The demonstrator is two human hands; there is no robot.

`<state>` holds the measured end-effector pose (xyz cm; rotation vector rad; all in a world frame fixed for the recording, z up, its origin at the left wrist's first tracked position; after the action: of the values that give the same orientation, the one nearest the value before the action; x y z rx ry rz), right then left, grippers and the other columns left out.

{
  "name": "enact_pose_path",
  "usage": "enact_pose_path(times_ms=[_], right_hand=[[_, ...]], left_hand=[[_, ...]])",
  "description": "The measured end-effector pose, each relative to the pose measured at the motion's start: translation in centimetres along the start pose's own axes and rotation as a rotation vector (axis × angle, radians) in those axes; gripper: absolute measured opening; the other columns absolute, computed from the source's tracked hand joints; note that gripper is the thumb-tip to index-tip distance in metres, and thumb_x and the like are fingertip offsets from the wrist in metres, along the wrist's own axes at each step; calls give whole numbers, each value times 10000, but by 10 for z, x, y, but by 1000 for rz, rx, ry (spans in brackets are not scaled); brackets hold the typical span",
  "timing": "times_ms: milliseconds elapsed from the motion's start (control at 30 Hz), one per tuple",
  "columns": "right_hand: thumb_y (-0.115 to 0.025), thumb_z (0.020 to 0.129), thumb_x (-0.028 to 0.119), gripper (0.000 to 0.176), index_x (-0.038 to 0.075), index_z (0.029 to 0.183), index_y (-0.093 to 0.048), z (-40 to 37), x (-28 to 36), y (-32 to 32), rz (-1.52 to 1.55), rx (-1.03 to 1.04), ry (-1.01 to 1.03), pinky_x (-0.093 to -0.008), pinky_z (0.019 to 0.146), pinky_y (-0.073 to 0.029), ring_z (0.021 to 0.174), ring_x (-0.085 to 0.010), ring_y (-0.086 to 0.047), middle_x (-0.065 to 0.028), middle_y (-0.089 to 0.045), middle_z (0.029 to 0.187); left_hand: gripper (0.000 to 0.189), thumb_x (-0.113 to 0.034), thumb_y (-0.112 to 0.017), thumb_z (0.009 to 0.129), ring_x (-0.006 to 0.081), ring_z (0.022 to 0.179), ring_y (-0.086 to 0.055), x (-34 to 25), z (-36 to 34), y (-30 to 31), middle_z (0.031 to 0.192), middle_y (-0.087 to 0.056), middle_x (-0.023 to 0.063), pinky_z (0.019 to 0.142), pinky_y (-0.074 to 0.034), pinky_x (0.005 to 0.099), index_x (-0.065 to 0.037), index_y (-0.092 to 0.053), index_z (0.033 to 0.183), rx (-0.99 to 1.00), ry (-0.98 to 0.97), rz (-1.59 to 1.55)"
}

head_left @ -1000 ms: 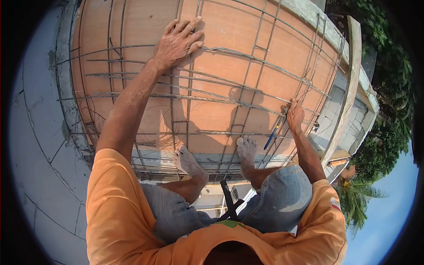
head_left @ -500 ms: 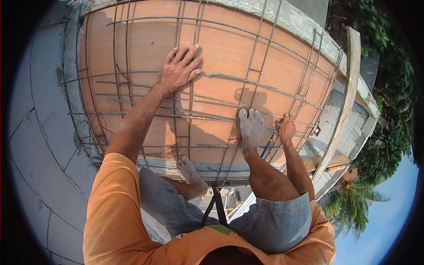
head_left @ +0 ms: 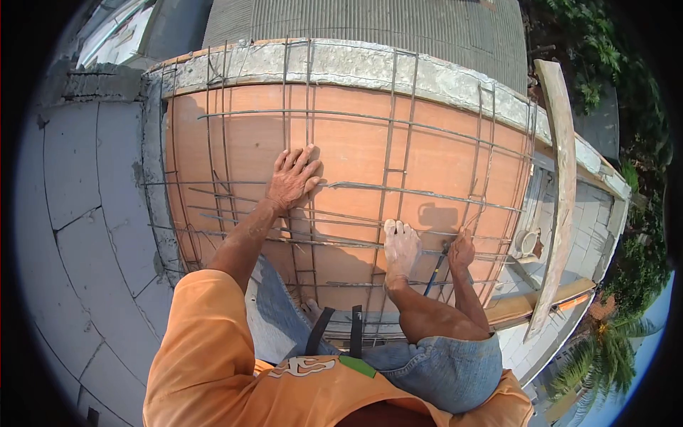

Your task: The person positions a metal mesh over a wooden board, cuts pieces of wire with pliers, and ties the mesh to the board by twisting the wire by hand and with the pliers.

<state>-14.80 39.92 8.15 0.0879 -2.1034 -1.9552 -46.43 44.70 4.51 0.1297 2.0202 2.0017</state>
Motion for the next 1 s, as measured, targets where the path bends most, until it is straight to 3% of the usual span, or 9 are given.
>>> enact_pose_path(times_ms=[100, 400, 467, 567, 633, 733, 867, 933, 1000], right_hand=[[-481, 986, 258, 253, 36, 1075, -562, 8, -24, 0, 48, 12, -43, -512, 679, -498, 697, -424, -620, -200, -641, 757], [-507, 978, 218, 211, 49, 1094, -554, -5, -216, 50, 178, 20, -600, -517, 645, -506, 687, -441, -626, -206, -642, 717], [-510, 977, 214, 207, 50, 1096, -554, -18, -224, 32, 180, 25, -638, -518, 642, -507, 686, -443, -626, -206, -642, 712], [-510, 968, 170, 250, 25, 1168, -547, -17, -221, 21, 86, -294, -428, -533, 635, -490, 664, -460, -601, -231, -622, 702], [-512, 979, 171, 289, 5, 1214, -536, -7, -222, 32, 297, -111, -665, -531, 609, -461, 645, -455, -587, -249, -601, 692], [-496, 994, 155, 284, -33, 1204, -540, 12, -206, 86, 533, -73, -744, -506, 579, -435, 615, -432, -577, -253, -581, 675], [-462, 1015, 150, 259, -31, 1168, -568, 19, -199, 85, 483, -21, -510, -479, 564, -418, 582, -420, -554, -251, -547, 648], [-470, 1020, 176, 296, -28, 1205, -580, 39, -174, 98, 628, 97, -546, -404, 531, -409, 519, -297, -526, -167, -525, 593], [-482, 1022, 207, 332, -19, 1249, -567, 54, -142, 101, 915, 209, -611, -361, 518, -392, 516, -222, -492, -112, -504, 585]], left_hand=[[421, -447, -457, 979, 265, 1379, -333, 1, -2, -10, 1549, -333, 52, 1178, -183, 461, -197, -572, 1298, 64, 12, -28], [434, -447, -429, 991, 308, 1381, -326, -1, 6, -13, 1532, -357, 98, 1176, -168, 478, -177, -573, 1298, 123, -17, -17], [445, -446, -422, 994, 315, 1383, -322, 0, 2, -17, 1529, -359, 109, 1176, -165, 484, -161, -564, 1306, 156, 11, -13], [467, -447, -416, 999, 317, 1384, -320, -2, 3, -13, 1528, -359, 119, 1177, -155, 492, -132, -551, 1316, 144, -6, -26], [485, -447, -443, 997, 327, 1367, -337, -3, 3, -8, 1529, -354, 131, 1166, -168, 494, -122, -530, 1347, 135, -21, -48], [494, -432, -505, 981, 342, 1343, -359, -16, 11, 16, 1531, -350, 139, 1140, -197, 496, -112, -521, 1357, 62, 28, -61], [453, -312, -593, 958, 346, 1280, -427, -44, 68, 41, 1459, -434, 163, 1067, -293, 495, -94, -518, 1349, -67, 52, -225], [433, -269, -598, 965, 330, 1188, -519, -63, 113, 48, 1348, -534, 178, 995, -401, 449, -53, -528, 1333, -152, 3, -472], [514, -338, -584, 982, 267, 1117, -590, -95, 151, 46, 1270, -598, 178, 931, -478, 362, -37, -485, 1387, 138, 191, -946]])
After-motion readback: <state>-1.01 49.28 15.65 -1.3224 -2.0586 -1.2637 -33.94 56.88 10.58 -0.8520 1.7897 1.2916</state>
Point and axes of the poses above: each hand's wrist, its own z-axis towards the middle knuckle, its own y-axis out of the back of the hand, x = y × z, the point moved 6 cm from there along z, towards the middle knuckle
